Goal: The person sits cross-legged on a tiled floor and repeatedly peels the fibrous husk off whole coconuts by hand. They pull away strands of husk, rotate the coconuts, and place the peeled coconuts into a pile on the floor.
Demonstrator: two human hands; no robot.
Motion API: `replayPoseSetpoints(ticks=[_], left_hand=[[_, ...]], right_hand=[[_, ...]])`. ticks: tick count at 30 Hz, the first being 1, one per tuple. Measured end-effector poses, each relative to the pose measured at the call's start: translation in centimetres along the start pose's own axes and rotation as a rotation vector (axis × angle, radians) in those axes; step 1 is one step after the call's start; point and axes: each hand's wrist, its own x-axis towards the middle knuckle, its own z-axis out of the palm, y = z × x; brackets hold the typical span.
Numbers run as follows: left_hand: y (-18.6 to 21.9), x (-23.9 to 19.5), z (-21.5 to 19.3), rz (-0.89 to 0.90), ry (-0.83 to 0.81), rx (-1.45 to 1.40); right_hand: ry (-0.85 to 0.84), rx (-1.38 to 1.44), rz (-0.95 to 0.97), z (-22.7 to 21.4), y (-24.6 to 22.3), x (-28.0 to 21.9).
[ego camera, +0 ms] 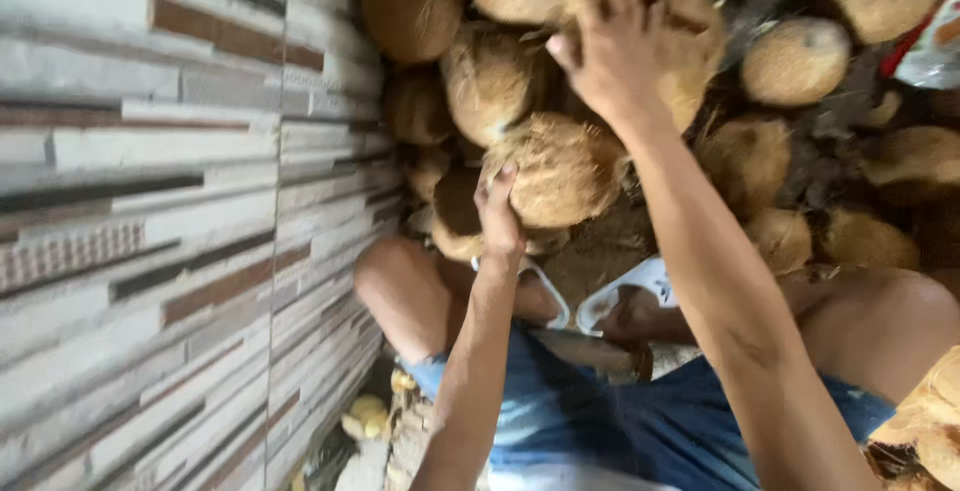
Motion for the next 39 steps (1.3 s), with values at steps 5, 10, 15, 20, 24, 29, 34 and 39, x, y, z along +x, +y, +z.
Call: replayPoseSetpoints(ticks=[5, 10, 15, 20, 24, 29, 34, 39], left_hand=[[-0.6, 1.6, -0.5, -0.062, 0.084, 0.014], [-3.5, 4.6, -3.9, 0.190, -0.069, -0.207], [3.7, 1.2, -6.7, 0.454, 0.000, 0.343], [7.1, 4.4, -10.9, 0.598, 0.118, 0.854], [5.5, 8.2, -13.1, 0.671, 0.116, 0.952], [4.3, 10.3, -11.4, 0.947, 0.071, 1.027], [4.4, 10.6, -12.4, 0.999, -0.259, 1.013], [4.7, 10.6, -11.2, 0.326, -0.057, 0.882]], right_hand=[[0.204, 0.496, -0.317, -1.1, -2.1, -6.8], [0.310, 0.530, -0.506, 4.9, -2.1, -12.8], [0.483, 0.574, -0.570, 9.6, -6.1, -14.2], [0.011, 0.928, -0.198, 6.7, -12.0, -14.3], [-0.580, 1.674, 1.049, 3.8, -16.8, -11.8], [-0.409, 1.082, 0.100, 12.1, -12.4, -11.8], [-0.362, 0.857, 0.068, 14.9, -10.9, -11.1], [-0.324, 1.009, 0.044, 17.6, -10.3, -9.6]])
